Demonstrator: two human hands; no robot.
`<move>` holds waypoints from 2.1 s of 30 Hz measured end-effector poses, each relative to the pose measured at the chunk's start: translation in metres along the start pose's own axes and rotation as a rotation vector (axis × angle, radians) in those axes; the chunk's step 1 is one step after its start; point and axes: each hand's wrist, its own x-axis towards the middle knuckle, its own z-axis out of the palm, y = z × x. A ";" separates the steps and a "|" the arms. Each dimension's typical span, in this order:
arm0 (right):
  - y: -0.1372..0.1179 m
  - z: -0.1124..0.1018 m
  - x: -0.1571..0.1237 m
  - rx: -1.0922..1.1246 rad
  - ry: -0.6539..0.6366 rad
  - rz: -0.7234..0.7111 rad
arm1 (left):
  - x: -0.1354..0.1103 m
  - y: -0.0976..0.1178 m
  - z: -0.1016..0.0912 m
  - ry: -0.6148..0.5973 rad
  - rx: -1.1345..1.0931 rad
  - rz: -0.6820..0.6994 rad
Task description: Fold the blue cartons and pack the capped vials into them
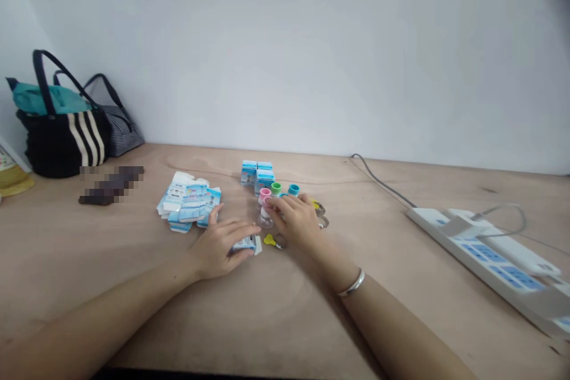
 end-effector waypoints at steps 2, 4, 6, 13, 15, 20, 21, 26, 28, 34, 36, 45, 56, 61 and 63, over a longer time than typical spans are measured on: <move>-0.001 -0.005 0.000 -0.030 -0.057 0.055 | -0.001 -0.001 0.000 0.004 0.011 0.010; -0.003 -0.015 0.000 -0.009 -0.217 0.080 | -0.002 -0.001 0.001 0.007 0.023 0.017; -0.005 -0.028 0.000 0.027 -0.446 0.089 | -0.002 -0.002 0.001 0.009 0.031 0.021; -0.006 -0.050 0.004 0.029 -0.955 0.158 | -0.004 -0.007 0.002 -0.035 0.028 0.042; -0.003 -0.054 0.005 0.056 -1.038 0.129 | -0.004 -0.007 0.003 -0.041 0.031 0.047; 0.019 -0.073 0.005 -0.039 -1.087 0.268 | 0.002 -0.007 0.009 -0.030 0.056 0.078; 0.024 -0.076 0.005 -0.104 -1.045 0.334 | 0.004 -0.006 0.012 -0.028 0.059 0.073; 0.048 -0.071 0.004 -0.367 -0.754 0.552 | 0.021 -0.006 0.025 0.016 0.073 -0.041; 0.053 -0.061 0.005 -0.381 -0.678 0.569 | 0.026 -0.006 0.028 0.034 0.084 -0.090; 0.058 -0.047 0.006 -0.351 -0.562 0.595 | 0.025 -0.006 0.020 -0.017 0.052 -0.045; 0.052 -0.051 0.007 -0.323 -0.392 0.584 | 0.021 -0.005 0.013 -0.051 0.017 0.009; -0.018 -0.025 -0.004 0.373 -0.072 -0.116 | -0.011 -0.007 -0.008 -0.016 -0.172 -0.200; -0.024 -0.017 -0.012 0.306 -0.192 -0.235 | -0.010 -0.012 0.008 0.035 -0.727 -0.382; -0.021 -0.019 -0.010 0.291 -0.276 -0.250 | -0.009 -0.015 0.012 0.074 -0.774 -0.387; -0.021 -0.019 -0.009 0.287 -0.280 -0.239 | -0.009 -0.017 0.010 0.122 -0.646 -0.320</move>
